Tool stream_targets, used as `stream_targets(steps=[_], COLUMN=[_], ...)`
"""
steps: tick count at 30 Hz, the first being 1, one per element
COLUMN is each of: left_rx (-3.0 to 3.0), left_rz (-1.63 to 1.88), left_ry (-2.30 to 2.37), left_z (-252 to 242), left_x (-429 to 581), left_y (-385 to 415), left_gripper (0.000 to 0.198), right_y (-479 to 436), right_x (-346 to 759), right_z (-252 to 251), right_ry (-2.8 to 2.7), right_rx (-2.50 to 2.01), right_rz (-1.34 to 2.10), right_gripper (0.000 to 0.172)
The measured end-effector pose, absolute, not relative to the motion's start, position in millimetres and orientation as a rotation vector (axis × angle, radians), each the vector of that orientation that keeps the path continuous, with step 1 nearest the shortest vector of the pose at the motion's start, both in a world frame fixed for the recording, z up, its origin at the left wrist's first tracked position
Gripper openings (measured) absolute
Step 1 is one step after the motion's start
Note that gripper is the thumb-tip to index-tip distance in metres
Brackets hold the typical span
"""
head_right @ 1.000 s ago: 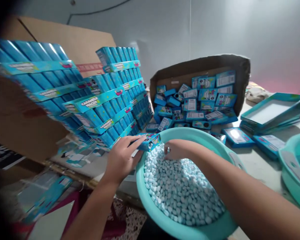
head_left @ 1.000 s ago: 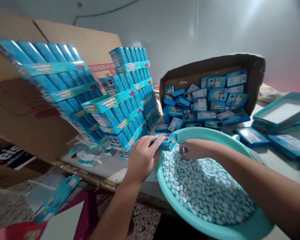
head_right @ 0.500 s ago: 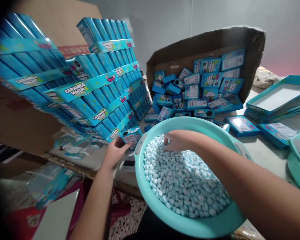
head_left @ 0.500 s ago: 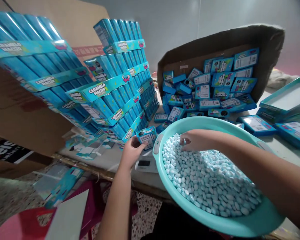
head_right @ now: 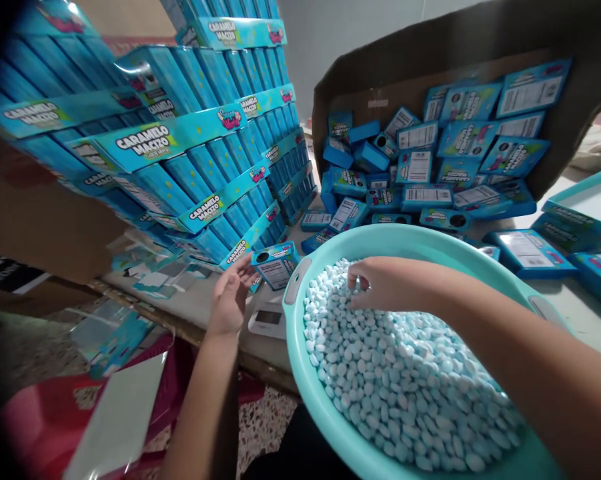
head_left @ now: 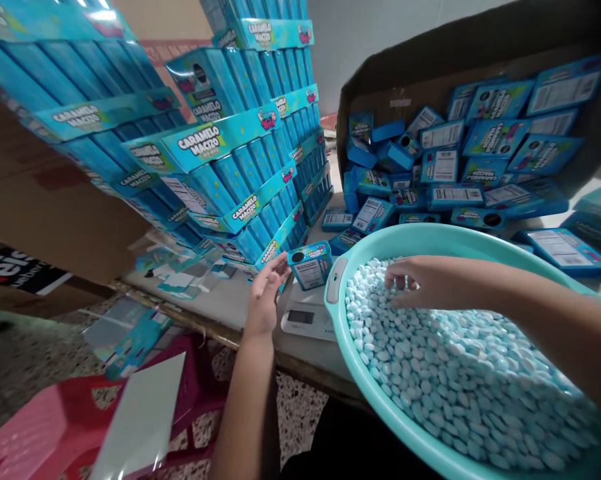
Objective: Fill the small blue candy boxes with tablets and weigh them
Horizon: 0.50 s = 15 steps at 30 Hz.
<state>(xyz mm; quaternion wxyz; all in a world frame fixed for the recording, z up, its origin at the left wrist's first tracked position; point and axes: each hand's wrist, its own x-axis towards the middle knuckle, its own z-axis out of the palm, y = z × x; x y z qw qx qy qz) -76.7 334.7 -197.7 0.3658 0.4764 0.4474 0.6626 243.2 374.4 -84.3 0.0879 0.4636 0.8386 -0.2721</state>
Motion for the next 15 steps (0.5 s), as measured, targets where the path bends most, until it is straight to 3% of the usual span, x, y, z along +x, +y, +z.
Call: stream_targets(steps=[5, 15], left_rx=[1.243, 1.284], left_rz=[1.707, 1.567], left_ry=[1.089, 1.133], left_z=[-198.6, -206.5], left_x=[-77.6, -78.6], left_y=[330.4, 333.5], left_gripper=[0.054, 0.069], right_y=[371.8, 370.3], right_x=[239.1, 236.5], right_z=[-83.3, -87.9], right_ry=[2.462, 2.441], right_rx=[1.395, 1.416], right_rz=[-0.851, -0.775], right_gripper=[0.032, 0.018])
